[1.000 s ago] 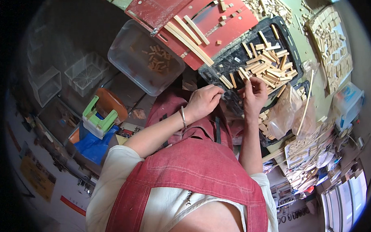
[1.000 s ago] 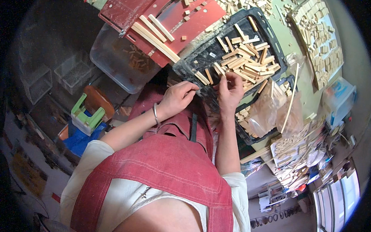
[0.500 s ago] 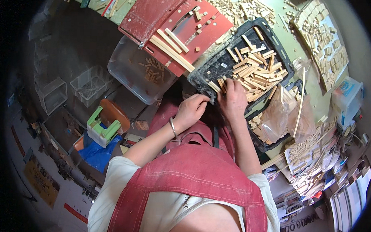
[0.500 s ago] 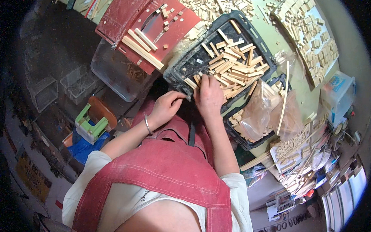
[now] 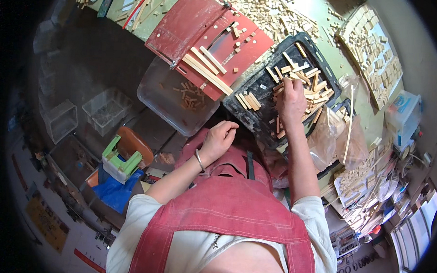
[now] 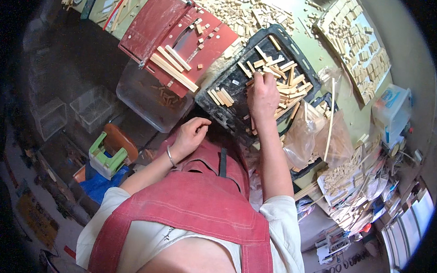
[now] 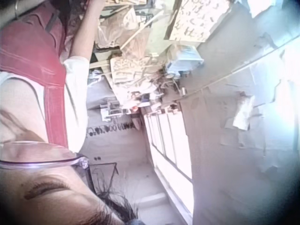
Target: The person repeatedly picks small wooden sticks from a black tray, aligns them in pairs, and places them into a red jig on the workbench. The person continues this repetitive assembly process for the duration of the clip.
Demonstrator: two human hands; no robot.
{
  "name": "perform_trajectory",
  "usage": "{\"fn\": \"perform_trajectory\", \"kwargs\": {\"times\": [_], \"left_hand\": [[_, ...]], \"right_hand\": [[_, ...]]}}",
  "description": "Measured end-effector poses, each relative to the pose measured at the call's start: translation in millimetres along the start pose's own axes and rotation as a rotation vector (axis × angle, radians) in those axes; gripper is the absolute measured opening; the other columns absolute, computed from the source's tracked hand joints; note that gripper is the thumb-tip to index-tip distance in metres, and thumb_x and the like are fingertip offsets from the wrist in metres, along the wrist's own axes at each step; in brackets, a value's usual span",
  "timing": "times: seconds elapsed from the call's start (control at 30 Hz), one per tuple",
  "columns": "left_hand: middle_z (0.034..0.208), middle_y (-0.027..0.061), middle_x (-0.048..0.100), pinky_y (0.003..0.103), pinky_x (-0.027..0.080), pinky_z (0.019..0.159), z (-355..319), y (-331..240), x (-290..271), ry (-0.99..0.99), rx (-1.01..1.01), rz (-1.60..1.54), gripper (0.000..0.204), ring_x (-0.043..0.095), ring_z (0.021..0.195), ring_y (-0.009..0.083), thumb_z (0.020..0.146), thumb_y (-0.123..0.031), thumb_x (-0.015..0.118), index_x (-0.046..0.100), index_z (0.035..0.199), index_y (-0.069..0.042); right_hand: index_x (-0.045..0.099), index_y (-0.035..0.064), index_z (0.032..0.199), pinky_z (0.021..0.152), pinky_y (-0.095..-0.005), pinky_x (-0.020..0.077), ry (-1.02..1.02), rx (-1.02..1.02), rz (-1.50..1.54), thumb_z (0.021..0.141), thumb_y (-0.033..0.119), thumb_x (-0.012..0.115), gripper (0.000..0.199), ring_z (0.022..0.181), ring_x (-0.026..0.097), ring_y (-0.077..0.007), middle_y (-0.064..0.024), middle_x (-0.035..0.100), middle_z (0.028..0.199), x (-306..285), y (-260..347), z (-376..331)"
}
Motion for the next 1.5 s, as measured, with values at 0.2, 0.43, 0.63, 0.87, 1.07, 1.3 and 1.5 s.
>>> {"fn": "perform_trajectory", "kwargs": {"times": [0.2, 0.43, 0.63, 0.87, 1.07, 1.3, 1.5], "left_hand": [[0.092, 0.0103, 0.071, 0.032, 0.052, 0.069, -6.9, 37.0, -13.7, 0.037, -0.133, -0.052, 0.020, 0.064, 0.074, 0.0156, 0.100, -0.010, 0.067, 0.072, 0.116, 0.000], [0.094, 0.0134, 0.072, 0.037, 0.057, 0.075, -18.5, 60.6, -35.7, 0.142, -0.232, -0.001, 0.023, 0.071, 0.080, 0.0232, 0.098, -0.011, 0.067, 0.071, 0.118, 0.000], [0.097, 0.0131, 0.071, 0.037, 0.056, 0.076, -11.7, 40.0, -38.7, 0.133, -0.145, 0.011, 0.024, 0.069, 0.081, 0.0240, 0.099, -0.012, 0.067, 0.071, 0.120, 0.000], [0.104, 0.0106, 0.073, 0.032, 0.056, 0.080, 10.7, 0.1, -38.4, 0.155, -0.051, -0.125, 0.024, 0.070, 0.088, 0.0165, 0.104, -0.011, 0.066, 0.071, 0.124, 0.000], [0.142, 0.0108, 0.065, 0.035, 0.044, 0.118, 37.3, -52.9, -7.2, 0.202, -0.139, -0.860, 0.049, 0.061, 0.131, 0.0192, 0.118, -0.031, 0.048, 0.054, 0.153, 0.003], [0.142, 0.0128, 0.066, 0.038, 0.044, 0.119, 37.6, -78.4, 11.1, 0.491, -0.301, -1.310, 0.063, 0.062, 0.131, 0.0204, 0.119, -0.045, 0.034, 0.057, 0.150, 0.005], [0.138, 0.0130, 0.067, 0.036, 0.049, 0.115, 20.9, -76.2, 7.7, 0.545, -0.328, -1.261, 0.054, 0.065, 0.125, 0.0200, 0.119, -0.036, 0.039, 0.060, 0.146, 0.006]], "right_hand": [[0.067, 0.0043, 0.095, 0.071, -0.0459, 0.0572, 0.092, -0.039, -0.015, 0.073, 0.001, 0.073, 0.023, 0.092, 0.066, -0.0360, -0.0148, 0.061, 0.098, 9.1, -3.4, 1.6], [0.064, 0.0038, 0.104, 0.080, -0.0488, 0.0559, 0.072, 0.171, 0.039, 0.085, 0.014, 0.081, 0.028, 0.097, 0.066, -0.0383, -0.0168, 0.060, 0.104, 14.5, 15.1, 16.2], [0.061, 0.0034, 0.099, 0.078, -0.0499, 0.0550, 0.115, 0.239, -0.014, 0.083, 0.015, 0.077, 0.025, 0.093, 0.064, -0.0384, -0.0161, 0.059, 0.098, 41.3, 6.4, 18.7], [0.061, 0.0044, 0.099, 0.066, -0.0344, 0.0501, -0.126, 0.189, 0.424, 0.081, -0.003, 0.077, 0.026, 0.074, 0.061, -0.0223, -0.0099, 0.059, 0.092, -2.5, 35.4, -8.9], [0.063, 0.0025, 0.105, 0.069, -0.0331, 0.0513, -0.178, 0.264, 0.497, 0.081, -0.004, 0.078, 0.028, 0.080, 0.062, -0.0215, -0.0103, 0.061, 0.096, -42.9, 76.1, -46.7], [0.063, 0.0030, 0.112, 0.070, -0.0342, 0.0572, -0.215, 0.223, 0.544, 0.081, -0.003, 0.084, 0.038, 0.083, 0.068, -0.0244, -0.0127, 0.065, 0.104, -64.0, 121.5, -80.5], [0.064, 0.0034, 0.116, 0.082, -0.0402, 0.0581, -0.271, 0.221, 0.531, 0.079, -0.003, 0.084, 0.043, 0.096, 0.069, -0.0315, -0.0152, 0.066, 0.108, -71.4, 128.7, -101.4]]}}
Point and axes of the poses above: each hand's wrist, its own z-axis towards the middle knuckle, its own x-axis out of the palm, y = z × x, the point moved 9 cm from there along z, towards the middle knuckle
